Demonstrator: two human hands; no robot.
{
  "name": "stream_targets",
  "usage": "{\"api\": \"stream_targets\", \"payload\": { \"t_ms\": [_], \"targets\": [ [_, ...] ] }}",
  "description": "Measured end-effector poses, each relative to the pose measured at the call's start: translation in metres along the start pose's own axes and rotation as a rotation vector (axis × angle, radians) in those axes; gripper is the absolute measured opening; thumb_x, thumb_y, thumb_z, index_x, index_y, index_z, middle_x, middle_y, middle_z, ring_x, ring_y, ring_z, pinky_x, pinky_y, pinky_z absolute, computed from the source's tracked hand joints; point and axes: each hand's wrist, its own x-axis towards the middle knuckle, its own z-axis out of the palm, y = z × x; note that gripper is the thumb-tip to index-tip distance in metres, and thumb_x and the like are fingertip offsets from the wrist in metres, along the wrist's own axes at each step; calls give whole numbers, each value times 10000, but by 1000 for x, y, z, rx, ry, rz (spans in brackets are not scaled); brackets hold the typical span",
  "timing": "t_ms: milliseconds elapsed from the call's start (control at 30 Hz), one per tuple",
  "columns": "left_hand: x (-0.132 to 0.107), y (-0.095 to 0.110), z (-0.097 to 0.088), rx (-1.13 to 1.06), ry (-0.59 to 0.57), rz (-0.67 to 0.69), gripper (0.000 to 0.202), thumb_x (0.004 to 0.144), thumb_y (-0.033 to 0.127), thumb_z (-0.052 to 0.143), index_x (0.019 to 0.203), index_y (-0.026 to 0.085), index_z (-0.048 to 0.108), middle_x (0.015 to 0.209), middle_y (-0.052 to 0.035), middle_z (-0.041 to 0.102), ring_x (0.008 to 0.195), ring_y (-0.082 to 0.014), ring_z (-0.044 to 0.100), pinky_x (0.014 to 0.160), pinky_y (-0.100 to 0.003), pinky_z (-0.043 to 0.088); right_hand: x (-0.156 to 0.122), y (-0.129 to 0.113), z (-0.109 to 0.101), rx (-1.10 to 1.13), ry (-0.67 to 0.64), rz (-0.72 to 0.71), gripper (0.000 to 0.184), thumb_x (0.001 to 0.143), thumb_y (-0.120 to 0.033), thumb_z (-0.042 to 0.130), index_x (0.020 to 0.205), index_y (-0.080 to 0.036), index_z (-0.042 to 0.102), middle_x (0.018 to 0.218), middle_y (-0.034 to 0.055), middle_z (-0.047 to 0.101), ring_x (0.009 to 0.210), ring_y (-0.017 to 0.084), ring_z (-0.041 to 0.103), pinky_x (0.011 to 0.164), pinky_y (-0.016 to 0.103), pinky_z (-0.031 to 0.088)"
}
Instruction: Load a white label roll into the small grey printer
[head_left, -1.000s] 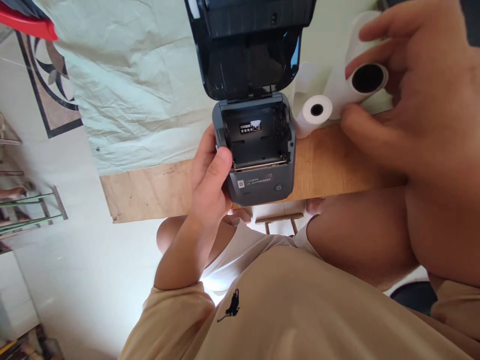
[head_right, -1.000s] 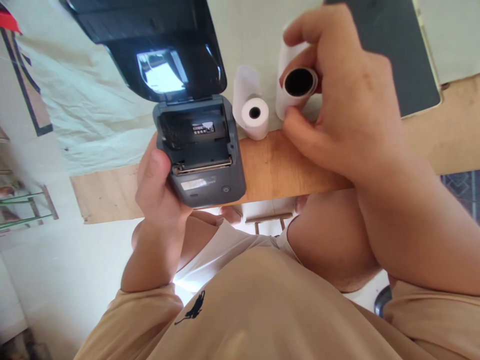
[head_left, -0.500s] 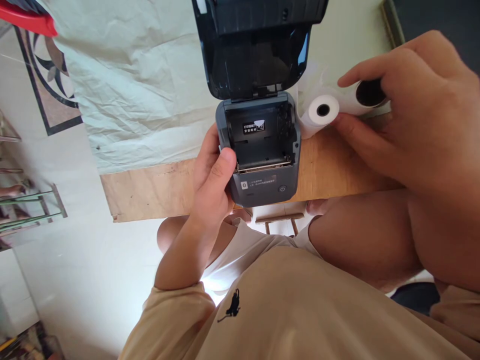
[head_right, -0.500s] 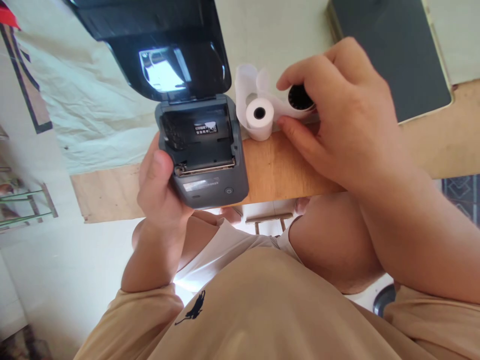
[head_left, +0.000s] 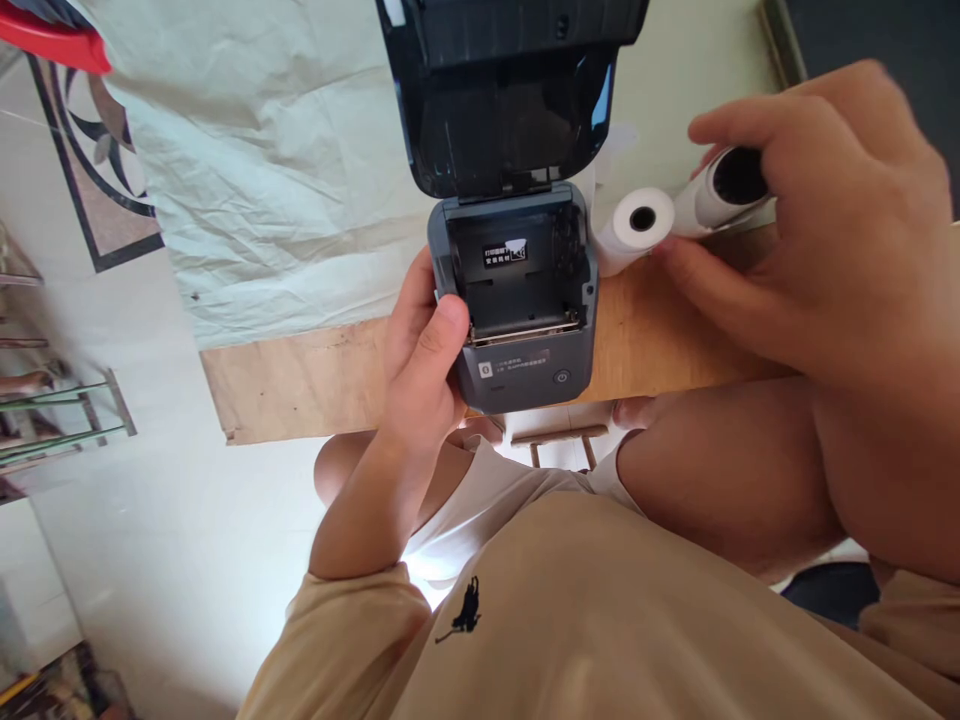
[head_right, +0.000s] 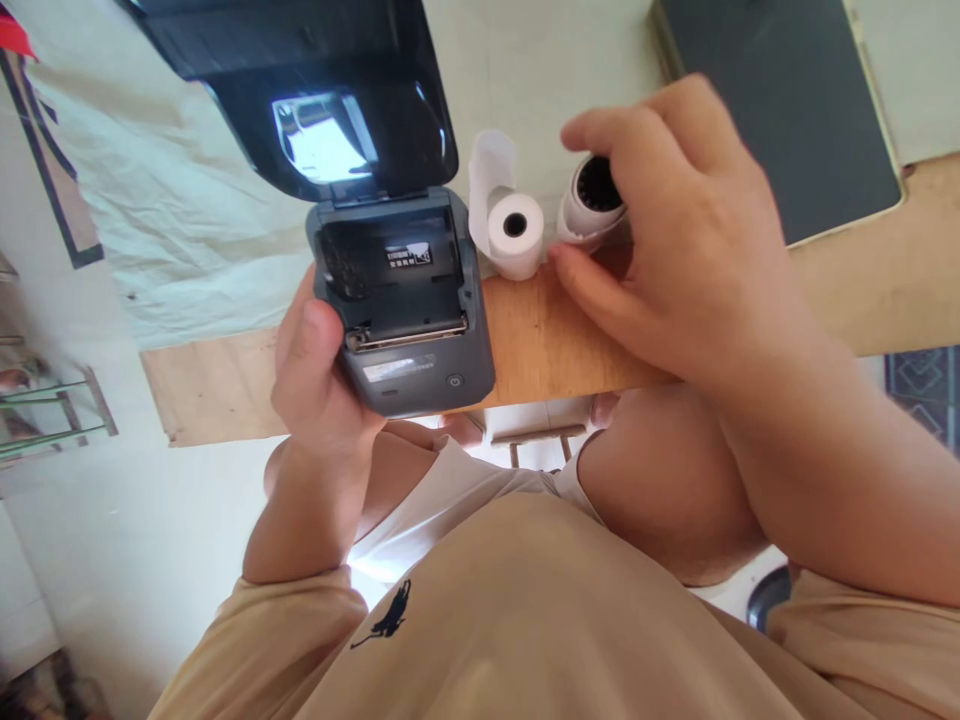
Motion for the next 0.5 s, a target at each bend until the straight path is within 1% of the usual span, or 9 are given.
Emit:
{"api": "stream_targets", "payload": {
  "t_ms": [33, 100, 167, 200, 267, 333, 367, 433, 500],
  "targets": [
    [0, 1, -1, 2, -19, 3, 396, 921, 471, 484, 1190, 195, 578, 1052, -76, 706, 1118, -252, 689, 813, -345, 631, 0, 0, 0, -22, 27, -12, 514, 840, -465, 519, 1331, -313, 515, 1223, 37, 532, 1110, 122, 545, 951, 315, 497],
    [0, 5, -3, 7, -57, -26, 399, 917, 467, 498, 1205, 201, 569, 1062, -78, 696, 1136, -263, 685, 805, -352, 636, 0, 0, 1, -27, 38, -18, 496, 844, -397, 497, 1335, -330, 504, 1192, 22, 548, 1083, 105, 554, 957, 303, 500],
    [-1, 10, -2, 16, -46, -77, 391, 918, 471, 507, 1206, 213, 561, 1073, -78, 694, 1159, -274, 679, 782, -350, 643, -1, 1, 2, -10, 11, -47, 545, 822, -304, 449, 1367, -296, 461, 1193, 21, 562, 1118, 111, 548, 1012, 307, 497],
    [-1, 12, -1, 20, -35, -104, 388, 917, 476, 513, 1203, 218, 557, 1087, -79, 696, 1164, -279, 680, 765, -345, 646, -1, 1, 2, 2, -7, -62, 572, 809, -294, 447, 1381, -280, 444, 1217, 35, 550, 1128, 116, 542, 1008, 303, 503],
    [-2, 15, 2, 28, -11, -143, 378, 916, 479, 528, 1190, 221, 557, 1128, -82, 698, 1170, -283, 681, 743, -332, 650, -1, 2, 2, 24, -36, -58, 585, 816, -334, 477, 1398, -292, 441, 1270, 69, 495, 1104, 118, 528, 927, 277, 524],
    [-3, 17, 4, 28, -3, -140, 363, 916, 479, 536, 1165, 218, 573, 1120, -74, 706, 1183, -276, 676, 745, -317, 649, 0, 2, 1, 29, -32, -23, 569, 834, -395, 512, 1398, -339, 463, 1260, 86, 458, 1048, 111, 518, 846, 264, 520],
    [-3, 17, 4, 30, -1, -126, 343, 922, 471, 531, 1145, 217, 589, 1088, -62, 713, 1182, -264, 676, 755, -305, 648, 0, 0, 0, 21, -22, -10, 552, 842, -403, 513, 1391, -357, 475, 1238, 81, 463, 1042, 113, 516, 863, 281, 511],
    [-4, 18, 4, 37, -20, -81, 300, 941, 443, 511, 1088, 211, 629, 1010, -35, 719, 1141, -228, 694, 776, -275, 642, 1, -4, -3, 40, 10, 31, 552, 841, -379, 524, 1391, -371, 474, 1255, 49, 480, 1145, 146, 508, 1018, 352, 458],
    [-4, 17, 3, 55, -71, -47, 285, 952, 416, 499, 1055, 201, 654, 966, -24, 719, 1081, -204, 715, 784, -260, 639, 0, -10, -7, 184, 78, 149, 544, 836, -386, 565, 1374, -355, 486, 1319, 10, 477, 1272, 176, 461, 1158, 375, 364]
  ]
}}
